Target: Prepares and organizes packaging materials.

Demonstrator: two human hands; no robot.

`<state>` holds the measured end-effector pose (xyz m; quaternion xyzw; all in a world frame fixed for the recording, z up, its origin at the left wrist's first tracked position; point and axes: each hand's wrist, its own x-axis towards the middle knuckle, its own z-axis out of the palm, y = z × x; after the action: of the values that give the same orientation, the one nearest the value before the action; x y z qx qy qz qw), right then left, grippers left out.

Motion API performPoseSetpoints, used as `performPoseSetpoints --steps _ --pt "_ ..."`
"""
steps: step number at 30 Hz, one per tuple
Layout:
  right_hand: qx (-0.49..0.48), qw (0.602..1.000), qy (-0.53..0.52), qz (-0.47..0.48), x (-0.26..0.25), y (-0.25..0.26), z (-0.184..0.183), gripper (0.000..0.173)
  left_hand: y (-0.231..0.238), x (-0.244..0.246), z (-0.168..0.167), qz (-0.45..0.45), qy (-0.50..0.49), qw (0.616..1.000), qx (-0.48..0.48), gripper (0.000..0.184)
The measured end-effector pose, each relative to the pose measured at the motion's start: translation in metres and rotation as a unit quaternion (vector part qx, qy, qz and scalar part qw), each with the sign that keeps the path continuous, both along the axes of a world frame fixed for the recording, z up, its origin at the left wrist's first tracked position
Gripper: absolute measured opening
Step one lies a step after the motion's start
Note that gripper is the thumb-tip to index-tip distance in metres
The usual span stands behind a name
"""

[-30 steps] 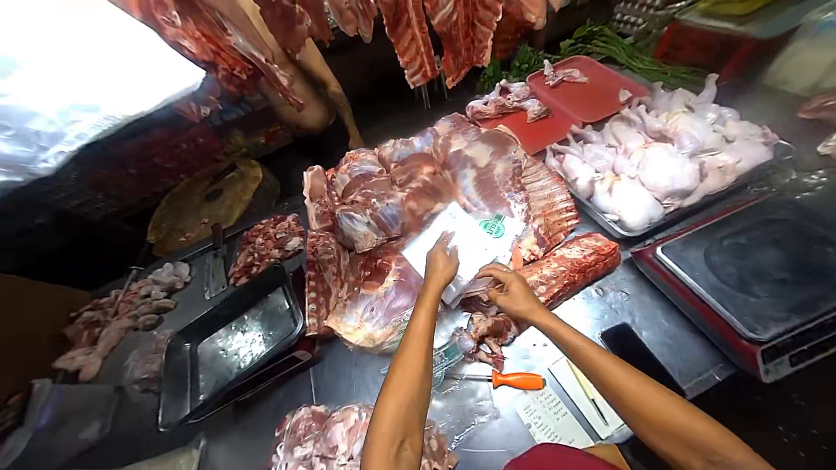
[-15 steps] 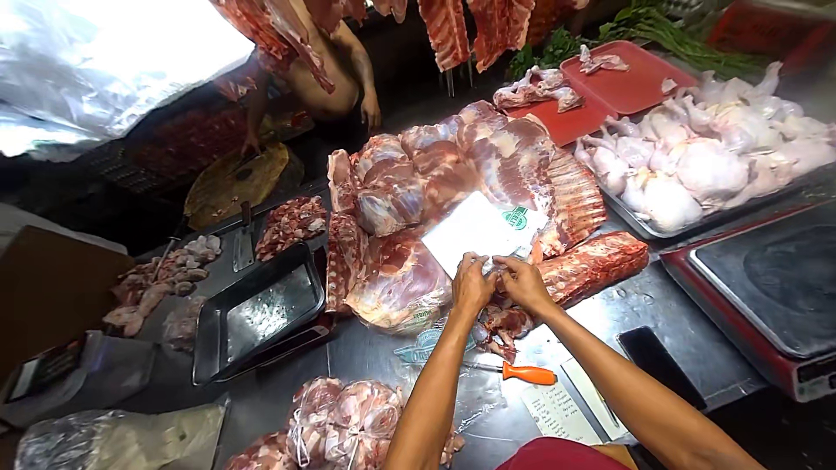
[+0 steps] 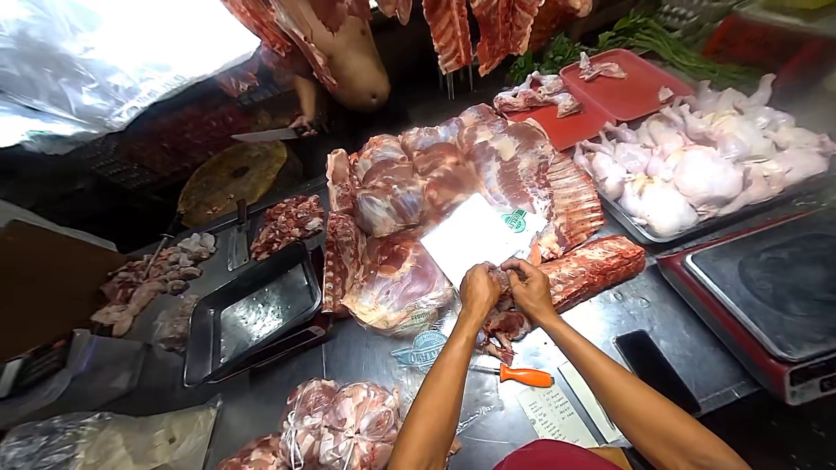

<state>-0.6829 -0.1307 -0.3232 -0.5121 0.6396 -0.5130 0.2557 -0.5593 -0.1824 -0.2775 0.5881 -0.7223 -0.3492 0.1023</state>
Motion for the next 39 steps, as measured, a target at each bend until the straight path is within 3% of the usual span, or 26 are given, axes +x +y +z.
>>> performPoseSetpoints --steps 3,7,9,13,16,19,23,27,31,33,36,39 --pt "0.008 0.995 0.086 0.057 -0.005 0.000 -0.003 0.028 -0.003 0.004 0.003 0.107 0.163 0.981 -0.013 0.015" --pt "0.120 0.960 0.231 0.105 -0.011 -0.003 0.007 0.042 -0.004 0.016 0.028 0.168 0.311 0.932 -0.075 0.009" --pt "0.128 0.959 0.236 0.093 -0.004 -0.003 0.023 0.042 -0.004 0.024 0.037 0.165 0.311 0.929 -0.109 0.008" --pt "-0.007 0.987 0.148 0.065 0.024 -0.014 0.042 0.031 0.006 0.027 0.027 0.144 0.304 0.932 -0.134 0.009" --pt "0.082 0.991 0.082 0.065 0.034 -0.040 0.044 0.036 0.022 0.016 0.017 0.154 0.322 0.923 -0.142 0.010" --pt "0.148 0.982 0.109 0.049 0.034 -0.073 0.031 0.041 0.029 0.010 0.014 0.167 0.323 0.922 -0.133 0.010" --pt "0.270 0.954 0.109 0.073 0.044 -0.087 0.043 0.041 0.031 0.011 0.010 0.164 0.332 0.920 -0.127 0.011" --pt "0.263 0.963 0.043 0.038 0.048 -0.108 0.066 0.035 0.022 0.029 0.027 0.136 0.362 0.916 -0.108 0.017" --pt "0.164 0.978 -0.098 0.085 0.041 -0.069 0.086 0.033 -0.003 0.061 0.042 0.169 0.312 0.912 -0.206 0.031" --pt "0.143 0.975 -0.120 0.117 0.031 -0.043 0.104 0.034 -0.021 0.076 0.049 0.167 0.261 0.927 -0.213 0.045" --pt "0.155 0.973 -0.075 0.156 0.010 -0.003 0.144 0.032 -0.028 0.083 0.066 0.125 0.211 0.960 -0.134 0.059" --pt "0.138 0.971 -0.125 0.153 -0.011 0.022 0.171 0.025 -0.011 0.070 0.078 0.089 0.270 0.959 -0.001 0.034"
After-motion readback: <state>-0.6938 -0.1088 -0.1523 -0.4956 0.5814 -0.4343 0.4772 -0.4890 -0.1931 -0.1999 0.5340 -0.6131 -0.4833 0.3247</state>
